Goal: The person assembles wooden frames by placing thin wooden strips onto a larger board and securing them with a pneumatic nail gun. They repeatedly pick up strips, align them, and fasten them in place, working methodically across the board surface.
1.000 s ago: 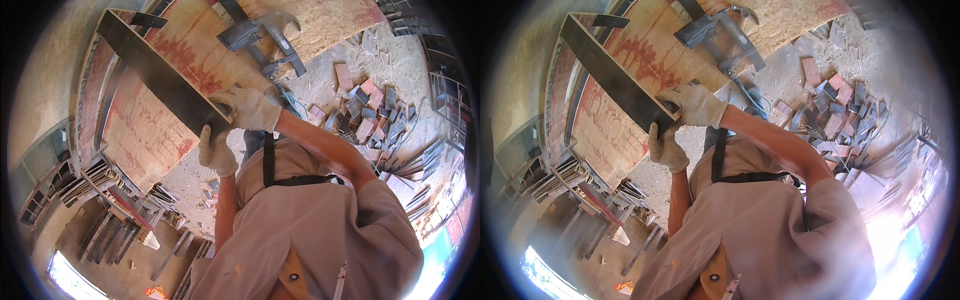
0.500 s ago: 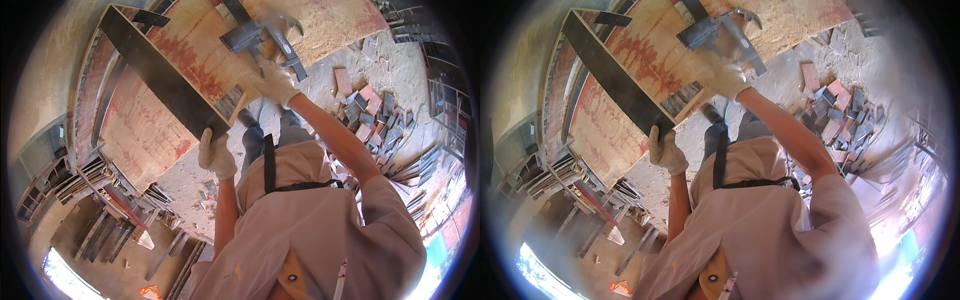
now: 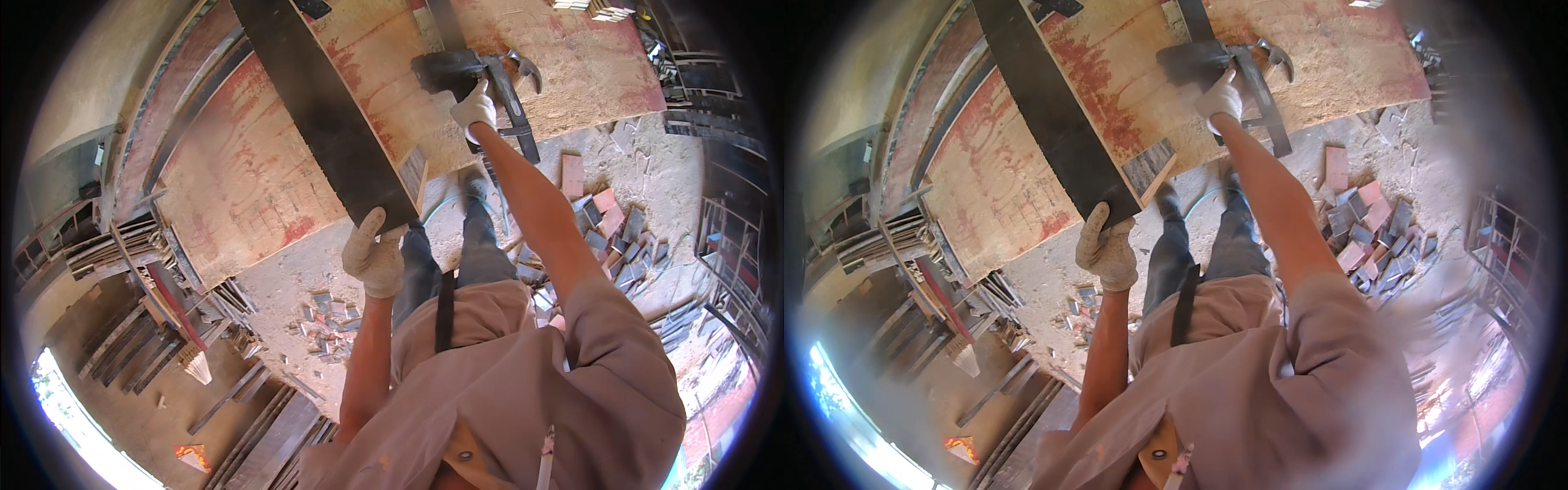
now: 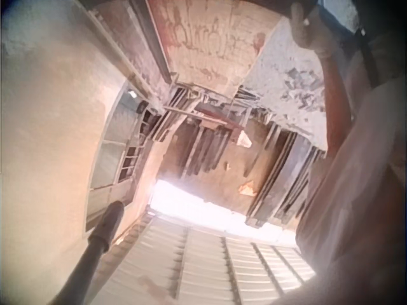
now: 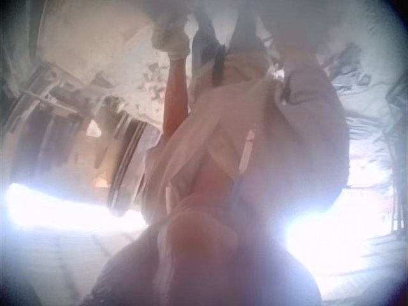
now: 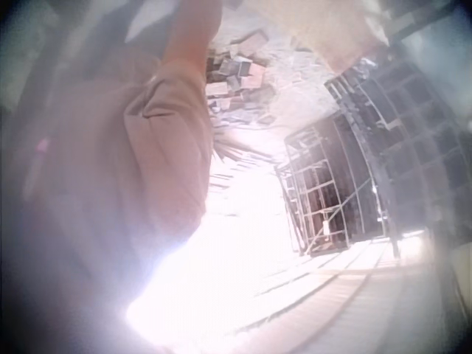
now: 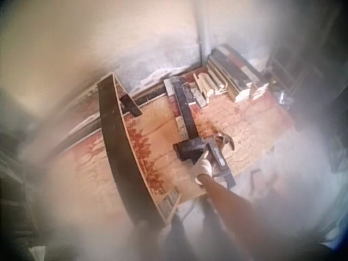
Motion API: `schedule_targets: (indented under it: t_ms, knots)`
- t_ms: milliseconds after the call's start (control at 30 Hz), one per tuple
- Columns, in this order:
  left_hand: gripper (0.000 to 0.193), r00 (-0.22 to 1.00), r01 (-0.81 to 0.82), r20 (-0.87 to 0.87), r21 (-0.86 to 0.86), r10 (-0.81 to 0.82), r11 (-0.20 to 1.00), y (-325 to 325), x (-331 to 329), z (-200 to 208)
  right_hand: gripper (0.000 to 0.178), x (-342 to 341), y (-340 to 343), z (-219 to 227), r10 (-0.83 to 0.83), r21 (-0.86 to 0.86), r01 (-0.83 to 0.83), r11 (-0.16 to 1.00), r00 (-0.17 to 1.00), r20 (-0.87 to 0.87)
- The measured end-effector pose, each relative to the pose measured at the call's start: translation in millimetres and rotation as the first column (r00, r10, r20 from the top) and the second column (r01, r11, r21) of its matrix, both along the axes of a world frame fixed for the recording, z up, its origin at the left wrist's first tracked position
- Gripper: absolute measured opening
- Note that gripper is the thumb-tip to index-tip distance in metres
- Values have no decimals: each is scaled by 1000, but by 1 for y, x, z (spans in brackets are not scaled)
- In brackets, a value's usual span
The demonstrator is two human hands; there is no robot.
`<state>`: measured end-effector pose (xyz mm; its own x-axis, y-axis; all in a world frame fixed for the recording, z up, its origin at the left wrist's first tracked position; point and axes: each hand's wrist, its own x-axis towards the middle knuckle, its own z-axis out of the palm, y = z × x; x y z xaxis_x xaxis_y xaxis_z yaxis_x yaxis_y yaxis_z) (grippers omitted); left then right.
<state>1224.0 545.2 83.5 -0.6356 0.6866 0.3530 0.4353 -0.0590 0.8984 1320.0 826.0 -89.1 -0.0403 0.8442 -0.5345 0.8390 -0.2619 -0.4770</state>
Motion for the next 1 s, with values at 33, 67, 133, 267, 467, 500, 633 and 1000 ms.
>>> schedule_targets:
  t_ms: [33,67,133,267,467,500,633,1000]
  knots:
    - [38,997,22,-71,-11,-22,1000,5,-5,1,91,10,4,6,-21,106,26,994,998,-51]
    - [36,991,48,-123,-15,-49,999,12,-2,6,65,37,11,1,18,197,-2,980,996,-82]
    - [37,996,23,-89,-28,-26,999,5,-7,8,44,60,-19,73,144,174,-75,982,895,-423]
    - [38,987,-6,-160,-23,2,1000,8,-8,5,37,143,-102,227,20,-24,-37,999,865,-502]
    - [39,978,59,-198,-2,-58,998,13,-11,5,14,177,-164,351,-177,-447,-137,884,786,-592]
    - [37,982,64,-173,-68,-75,996,12,-11,9,12,174,-174,356,16,-281,-209,937,828,-561]
    - [38,973,84,-218,-1,-82,996,16,-17,12,9,197,-212,339,-236,-299,42,953,725,-648]
    - [47,980,114,-168,16,-110,993,19,-17,1,14,112,-180,455,-63,-394,-143,908,884,-464]
